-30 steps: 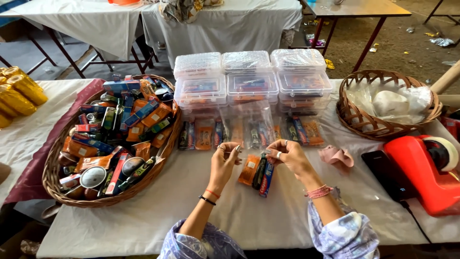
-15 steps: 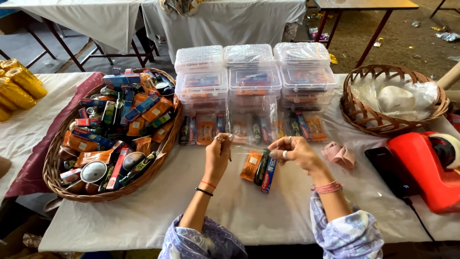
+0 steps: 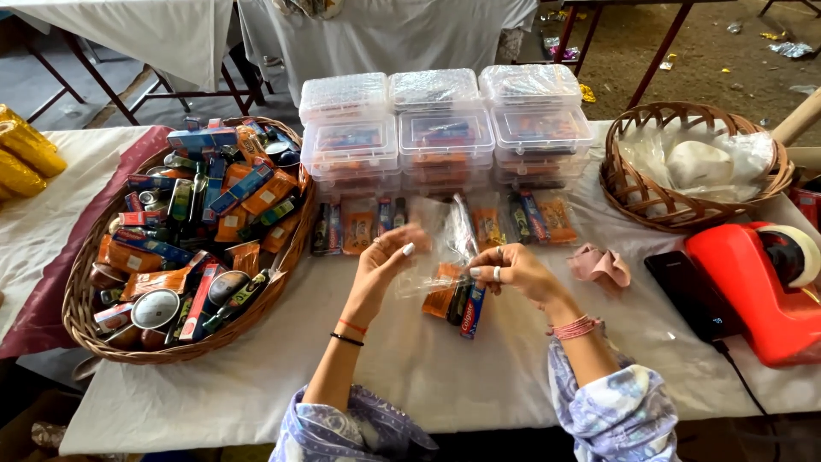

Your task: The person packs toiletry items into small plastic bags at a table. They pick toothpaste tubes, toothbrushes and small packets from a basket, place them into a plastic bag, then set the filled bags on top of plastic storage boxes and arrange them.

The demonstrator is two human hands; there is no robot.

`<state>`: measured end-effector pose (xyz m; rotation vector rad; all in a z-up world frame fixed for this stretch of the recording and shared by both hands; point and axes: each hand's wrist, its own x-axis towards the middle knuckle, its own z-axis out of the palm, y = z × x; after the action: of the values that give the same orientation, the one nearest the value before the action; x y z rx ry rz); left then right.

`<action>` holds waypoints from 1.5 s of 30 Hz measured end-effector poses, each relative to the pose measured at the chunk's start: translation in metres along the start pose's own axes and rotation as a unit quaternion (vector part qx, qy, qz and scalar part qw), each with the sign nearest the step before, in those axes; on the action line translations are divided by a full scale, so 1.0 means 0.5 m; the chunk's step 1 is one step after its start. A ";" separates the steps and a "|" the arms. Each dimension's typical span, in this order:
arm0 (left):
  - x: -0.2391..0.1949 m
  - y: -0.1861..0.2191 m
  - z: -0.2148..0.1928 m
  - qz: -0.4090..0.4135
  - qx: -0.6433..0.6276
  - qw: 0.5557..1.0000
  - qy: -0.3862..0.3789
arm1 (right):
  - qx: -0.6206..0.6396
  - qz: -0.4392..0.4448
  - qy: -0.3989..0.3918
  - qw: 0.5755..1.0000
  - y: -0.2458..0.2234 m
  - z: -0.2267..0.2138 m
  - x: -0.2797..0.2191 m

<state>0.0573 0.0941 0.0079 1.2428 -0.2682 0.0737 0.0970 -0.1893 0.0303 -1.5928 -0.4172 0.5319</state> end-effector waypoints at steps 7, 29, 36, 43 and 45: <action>-0.003 0.007 0.028 -0.059 0.017 0.997 0.042 | -0.015 -0.054 -0.033 0.998 0.022 -0.014 0.004; -0.011 0.003 0.009 -0.150 -0.023 0.987 0.042 | -0.027 -0.084 0.106 0.990 0.026 -0.042 0.011; -0.020 0.009 0.047 -0.202 0.029 0.978 -0.042 | 0.300 -0.271 0.186 0.895 -0.006 -0.043 -0.007; -0.023 -0.016 0.043 -0.193 0.019 0.979 -0.060 | 0.319 -0.291 0.132 0.892 -0.035 0.002 -0.015; -0.019 -0.023 0.036 -0.186 0.022 0.980 -0.062 | 0.291 -0.275 0.135 0.907 -0.036 0.009 -0.016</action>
<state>0.0474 0.0743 0.0001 1.3259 -0.1388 -0.3223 0.0887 -0.1882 0.0485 -0.8913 -0.4238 -0.0147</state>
